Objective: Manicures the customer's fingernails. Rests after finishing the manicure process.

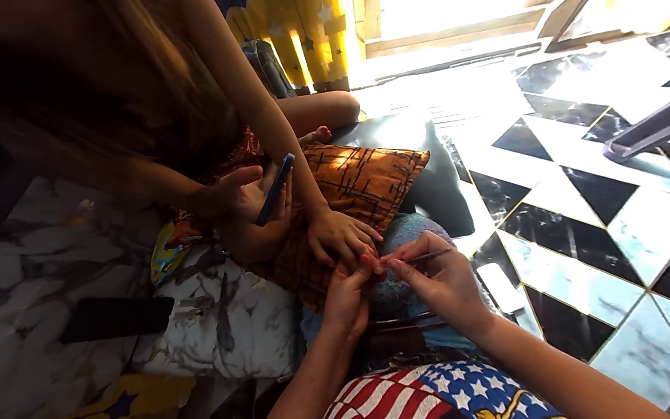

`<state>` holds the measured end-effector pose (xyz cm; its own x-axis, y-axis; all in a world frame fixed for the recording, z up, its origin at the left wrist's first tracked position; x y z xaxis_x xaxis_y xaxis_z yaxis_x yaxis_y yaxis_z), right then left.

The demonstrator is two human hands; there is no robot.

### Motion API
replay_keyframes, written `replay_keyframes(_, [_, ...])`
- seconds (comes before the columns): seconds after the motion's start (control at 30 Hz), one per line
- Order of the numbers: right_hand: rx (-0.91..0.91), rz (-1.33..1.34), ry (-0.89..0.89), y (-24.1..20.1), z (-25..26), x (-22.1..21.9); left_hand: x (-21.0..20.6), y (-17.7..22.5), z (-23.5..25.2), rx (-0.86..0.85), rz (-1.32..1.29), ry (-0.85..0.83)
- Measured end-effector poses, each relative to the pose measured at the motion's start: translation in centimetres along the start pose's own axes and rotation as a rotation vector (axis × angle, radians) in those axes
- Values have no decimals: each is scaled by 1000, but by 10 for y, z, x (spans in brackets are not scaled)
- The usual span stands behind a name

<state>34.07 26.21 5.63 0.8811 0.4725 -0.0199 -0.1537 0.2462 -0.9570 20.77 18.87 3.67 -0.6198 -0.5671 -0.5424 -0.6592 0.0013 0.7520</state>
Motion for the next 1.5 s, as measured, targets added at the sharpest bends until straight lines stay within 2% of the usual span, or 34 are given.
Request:
replay_keyframes(0.37, [131, -157, 29, -7, -5, -6, -5, -4, 1, -63, 9, 59])
replay_keyframes(0.63, [-78, 16, 69, 5, -2, 1, -3, -5, 1, -46, -7, 56])
replay_keyframes(0.8, [52, -69, 68, 1, -5, -5, -4, -4, 1, -53, -9, 54])
replay_keyframes(0.93, [-59, -57, 80, 3, -1, 0, -3, -4, 1, -40, -13, 63])
replay_keyframes(1.0, [-142, 16, 90, 2, 3, 4, -3, -4, 1, -31, -14, 57])
replay_keyframes(1.07, [-199, 240, 79, -6, 8, 4, -3, -4, 1, -28, -20, 53])
replay_keyframes(1.13, [-233, 557, -23, -16, 10, -6, -5, -5, 0, -45, -3, 44])
replay_keyframes(1.2, [-230, 711, -133, -19, 13, -22, -6, -5, 0, -70, 5, 41])
replay_keyframes(1.3, [-172, 498, -76, -2, 26, -24, -5, -1, -3, -40, 47, 45])
replay_keyframes(1.4, [-87, 105, 33, 10, 42, 12, -2, 8, -9, -22, 129, -21])
replay_keyframes(1.5, [-256, -175, -45, 23, 46, 68, 4, 19, -17, -12, 279, -92])
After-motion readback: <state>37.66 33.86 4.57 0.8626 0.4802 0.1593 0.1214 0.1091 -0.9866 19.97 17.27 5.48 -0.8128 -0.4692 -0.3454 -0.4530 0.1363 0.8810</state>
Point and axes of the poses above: each hand's wrist, its own z-axis towards the middle knuckle, its own x-axis out of the back of the hand, y = z × x, the point moved 4 cm from there along z, towards the middle knuckle, and after that the axes turned 3 degrees about -x, right-handed, at the moved point
